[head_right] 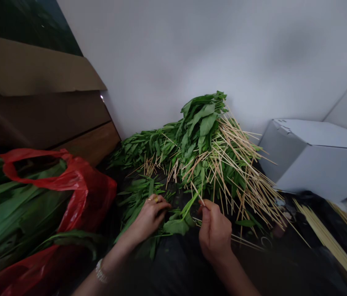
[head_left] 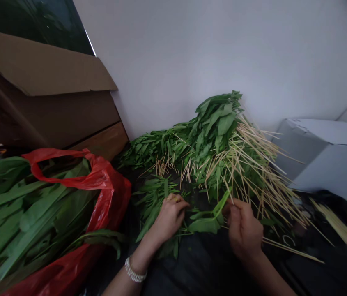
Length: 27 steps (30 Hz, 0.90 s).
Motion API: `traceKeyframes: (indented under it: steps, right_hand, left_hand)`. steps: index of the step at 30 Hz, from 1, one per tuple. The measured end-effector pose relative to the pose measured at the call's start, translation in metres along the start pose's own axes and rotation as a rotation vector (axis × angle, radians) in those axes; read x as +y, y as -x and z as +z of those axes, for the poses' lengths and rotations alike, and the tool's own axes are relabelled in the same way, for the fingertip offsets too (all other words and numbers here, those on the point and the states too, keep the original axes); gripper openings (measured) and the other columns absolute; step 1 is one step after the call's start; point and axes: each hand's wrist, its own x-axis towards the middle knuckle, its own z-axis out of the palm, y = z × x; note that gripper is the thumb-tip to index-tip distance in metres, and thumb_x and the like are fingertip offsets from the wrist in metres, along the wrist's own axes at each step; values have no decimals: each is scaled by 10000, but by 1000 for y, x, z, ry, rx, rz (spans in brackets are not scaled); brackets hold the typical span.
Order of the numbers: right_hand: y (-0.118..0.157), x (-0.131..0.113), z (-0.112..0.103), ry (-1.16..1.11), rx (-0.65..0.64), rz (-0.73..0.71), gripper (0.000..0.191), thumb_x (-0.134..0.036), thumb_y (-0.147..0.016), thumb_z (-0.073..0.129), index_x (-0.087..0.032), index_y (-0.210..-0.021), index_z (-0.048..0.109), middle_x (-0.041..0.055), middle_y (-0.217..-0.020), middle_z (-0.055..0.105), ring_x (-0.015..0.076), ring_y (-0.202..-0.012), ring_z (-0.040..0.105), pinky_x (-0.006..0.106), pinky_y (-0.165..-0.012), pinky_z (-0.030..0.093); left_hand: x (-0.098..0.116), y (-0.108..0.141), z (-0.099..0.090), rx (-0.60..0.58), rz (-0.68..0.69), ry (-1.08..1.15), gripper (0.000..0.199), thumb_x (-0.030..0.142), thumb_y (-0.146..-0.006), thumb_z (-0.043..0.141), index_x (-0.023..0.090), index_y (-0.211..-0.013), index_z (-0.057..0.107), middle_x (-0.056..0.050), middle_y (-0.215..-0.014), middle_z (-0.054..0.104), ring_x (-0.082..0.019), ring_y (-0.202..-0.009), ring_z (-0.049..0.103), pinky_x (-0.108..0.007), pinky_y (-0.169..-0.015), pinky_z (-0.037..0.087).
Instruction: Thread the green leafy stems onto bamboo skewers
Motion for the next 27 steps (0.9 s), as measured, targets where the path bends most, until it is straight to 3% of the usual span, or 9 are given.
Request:
traceKeyframes:
  steps: [7, 14, 20, 27]
  right_hand:
    - [2, 1, 3, -41, -27, -81, 215, -250, -947, 371, -171, -1025, 555, 7, -722, 661, 112, -521, 611, 209, -526, 459]
    - [1, -1, 6, -43, -108, -136, 211, -220, -944, 369, -176, -1020, 561, -14, -672, 645, 113, -534, 623, 205, -541, 463]
    - [3, -3, 13, -11, -196, -235, 236, -194, -945, 353, -152, -1011, 576, 16, -720, 664, 113, -597, 643, 200, -560, 459]
    - [5, -1, 17, 7, -227, -311, 232, -161, -937, 360, -152, -1030, 572, 16, -759, 674, 108, -633, 654, 197, -584, 447]
  left_hand:
    - [-8, -5, -8, 181, -207, 431, 181, 176, -849, 433, 187, -906, 605, -25, -848, 637, -170, -827, 569, -280, -788, 419]
    - [-4, -9, -18, 234, -362, 795, 333, 208, -774, 449, 172, -1026, 664, 2, -696, 580, -159, -711, 525, -256, -709, 395]
    - [-7, -9, -15, 306, -404, 817, 188, 348, -743, 669, 165, -768, 629, 7, -717, 588, -118, -650, 500, -222, -645, 398]
    - [-9, -9, -13, 328, -383, 861, 210, 339, -738, 689, 157, -787, 596, 8, -728, 571, -105, -643, 509, -208, -624, 421]
